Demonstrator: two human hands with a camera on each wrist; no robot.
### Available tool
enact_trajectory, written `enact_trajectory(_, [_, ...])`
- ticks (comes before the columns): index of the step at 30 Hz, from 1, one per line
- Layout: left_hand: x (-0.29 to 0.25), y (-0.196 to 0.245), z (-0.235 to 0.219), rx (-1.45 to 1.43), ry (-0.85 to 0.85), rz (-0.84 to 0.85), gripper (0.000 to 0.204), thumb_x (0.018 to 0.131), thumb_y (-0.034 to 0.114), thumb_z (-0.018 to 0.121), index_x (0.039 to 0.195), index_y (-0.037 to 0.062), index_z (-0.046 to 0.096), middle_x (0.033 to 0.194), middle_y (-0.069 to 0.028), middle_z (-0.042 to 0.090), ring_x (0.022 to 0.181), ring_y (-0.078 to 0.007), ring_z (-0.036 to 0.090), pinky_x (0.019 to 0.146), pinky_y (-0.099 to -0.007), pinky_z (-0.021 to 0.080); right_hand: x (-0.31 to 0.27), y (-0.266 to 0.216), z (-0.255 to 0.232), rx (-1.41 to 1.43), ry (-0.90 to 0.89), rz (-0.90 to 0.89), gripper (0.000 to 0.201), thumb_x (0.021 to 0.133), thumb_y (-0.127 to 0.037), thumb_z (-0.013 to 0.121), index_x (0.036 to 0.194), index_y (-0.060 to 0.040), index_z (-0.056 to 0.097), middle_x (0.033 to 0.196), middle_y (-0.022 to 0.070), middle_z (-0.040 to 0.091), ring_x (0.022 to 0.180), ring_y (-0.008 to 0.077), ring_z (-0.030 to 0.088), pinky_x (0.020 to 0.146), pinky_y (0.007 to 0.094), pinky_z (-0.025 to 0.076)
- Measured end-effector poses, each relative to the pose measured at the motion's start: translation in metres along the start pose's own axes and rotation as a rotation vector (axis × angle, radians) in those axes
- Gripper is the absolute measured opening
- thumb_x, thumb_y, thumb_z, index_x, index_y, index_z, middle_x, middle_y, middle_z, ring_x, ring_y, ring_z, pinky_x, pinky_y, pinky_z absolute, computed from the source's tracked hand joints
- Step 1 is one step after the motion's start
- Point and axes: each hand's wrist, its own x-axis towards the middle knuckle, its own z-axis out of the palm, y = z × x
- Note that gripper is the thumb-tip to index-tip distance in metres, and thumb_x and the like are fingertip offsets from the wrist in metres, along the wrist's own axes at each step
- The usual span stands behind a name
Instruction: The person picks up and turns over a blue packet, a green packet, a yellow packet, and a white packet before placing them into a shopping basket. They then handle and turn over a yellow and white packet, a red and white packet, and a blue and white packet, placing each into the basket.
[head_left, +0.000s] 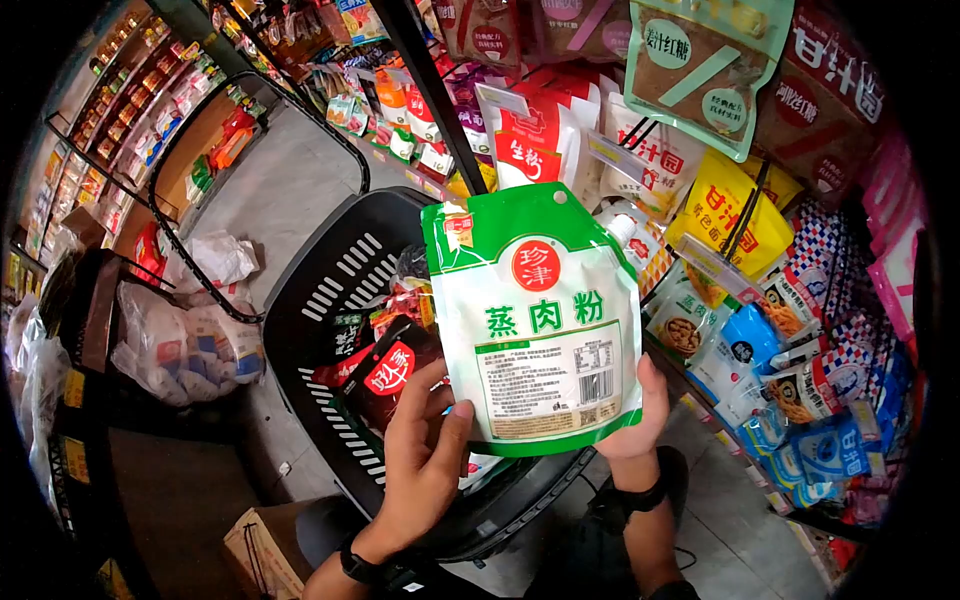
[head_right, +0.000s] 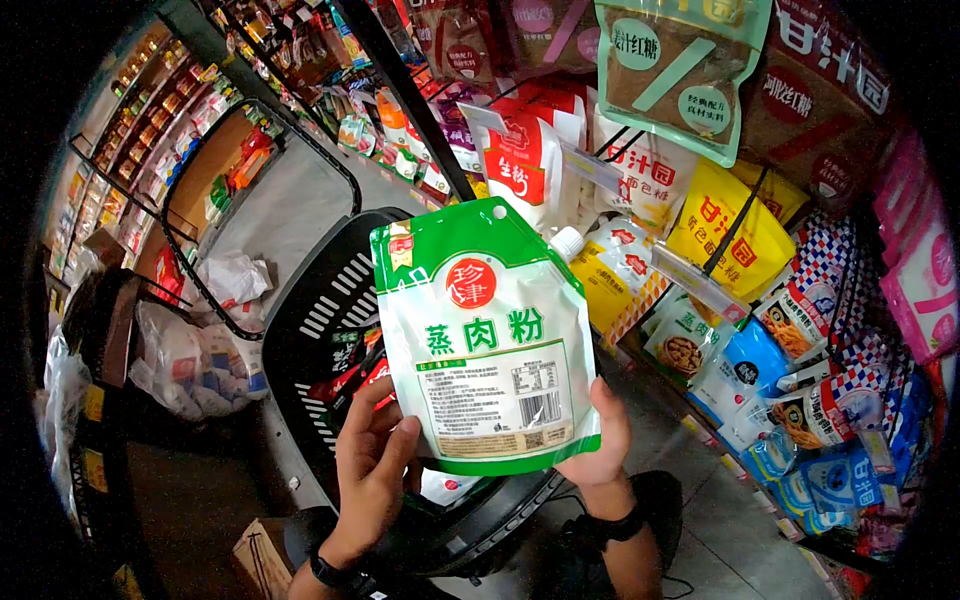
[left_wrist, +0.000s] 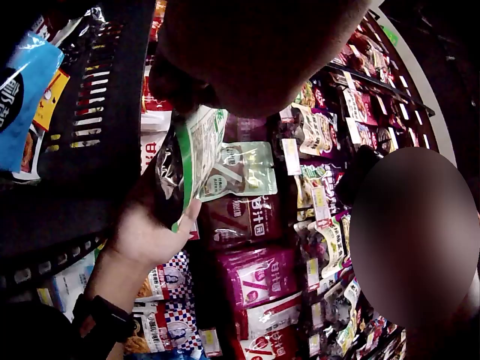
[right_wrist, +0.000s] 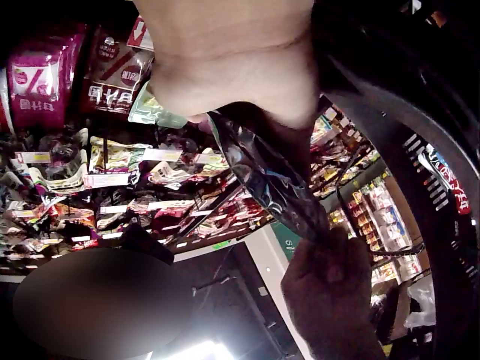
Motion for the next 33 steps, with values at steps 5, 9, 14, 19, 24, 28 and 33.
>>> enact_trajectory(5, [0.001,0.003,-0.003,-0.019,-0.003,-0.04,0.037,0.097,0.002,0.049,0.133,-0.0003,0.04,0.102,-0.0099,0.066,0.057,-0.0045,0.05,0.046,-0.0181,0.037,0.001,-0.002,0.008,0.01,0.046,0.013,0.061,0.097,-0.043,0.042,0.141,-0.0018,0.041,0.138,0.0156,0.052,0.123,0.0315,0.053,0.104,0.0462,0.04])
enact_trajectory(9, [0.003,0.009,-0.003,-0.132,-0.048,-0.087,0.037,0.096,0.006,0.05,0.131,-0.0014,0.042,0.1,-0.0136,0.066,0.056,-0.0089,0.054,0.039,-0.02,0.04,0.002,-0.002,0.008,0.029,0.1,0.018,0.06,0.097,-0.042,0.043,0.14,-0.0015,0.043,0.135,0.0155,0.054,0.121,0.0306,0.054,0.102,0.0447,0.041])
enact_trajectory(14, [0.005,0.006,-0.005,-0.229,-0.061,-0.095,0.039,0.095,0.007,0.052,0.132,-0.0022,0.041,0.1,-0.015,0.066,0.056,-0.0101,0.056,0.037,-0.0209,0.041,0.004,-0.002,0.011,0.005,0.106,0.001,0.059,0.097,-0.042,0.042,0.14,-0.0013,0.044,0.135,0.0154,0.055,0.12,0.0307,0.055,0.102,0.0447,0.042])
enact_trajectory(19, [0.005,0.002,-0.008,-0.28,-0.104,-0.08,0.041,0.098,0.006,0.052,0.135,-0.0014,0.039,0.109,-0.0149,0.065,0.058,-0.0074,0.055,0.039,-0.0188,0.041,0.005,-0.002,0.011,0.034,0.098,0.009,0.057,0.097,-0.041,0.042,0.139,-0.0012,0.044,0.134,0.0153,0.055,0.12,0.0308,0.055,0.102,0.0447,0.042])
enact_trajectory(24, [0.006,0.003,-0.013,-0.195,-0.06,-0.086,0.039,0.095,0.005,0.055,0.131,-0.0011,0.042,0.106,-0.0128,0.061,0.061,-0.0102,0.057,0.044,-0.0211,0.044,0.001,-0.003,0.005,0.094,-0.012,0.031,0.058,0.097,-0.041,0.042,0.14,-0.0013,0.043,0.136,0.0162,0.053,0.122,0.0323,0.053,0.103,0.0469,0.04])
enact_trajectory(28, [0.012,-0.005,-0.023,-0.077,-0.184,-0.015,0.071,0.088,0.009,0.067,0.146,0.0072,0.025,0.139,-0.0141,0.038,0.107,-0.0221,0.054,0.078,-0.0311,0.051,-0.011,0.0,-0.001,-0.274,-0.144,0.178,0.078,0.09,-0.043,0.056,0.148,-0.0006,0.027,0.151,0.0179,0.034,0.138,0.0346,0.034,0.113,0.0492,0.027])
enact_trajectory(33, [-0.007,-0.023,-0.034,0.025,-0.509,-0.081,0.092,0.082,0.022,0.077,0.15,0.0016,0.019,0.151,-0.0157,0.03,0.136,-0.0286,0.036,0.102,-0.0388,0.041,0.01,0.002,0.055,-1.469,-0.759,0.014,0.082,0.091,-0.035,0.06,0.154,-0.0072,0.016,0.16,0.0186,-0.001,0.148,0.0366,-0.004,0.118,0.0492,0.002])
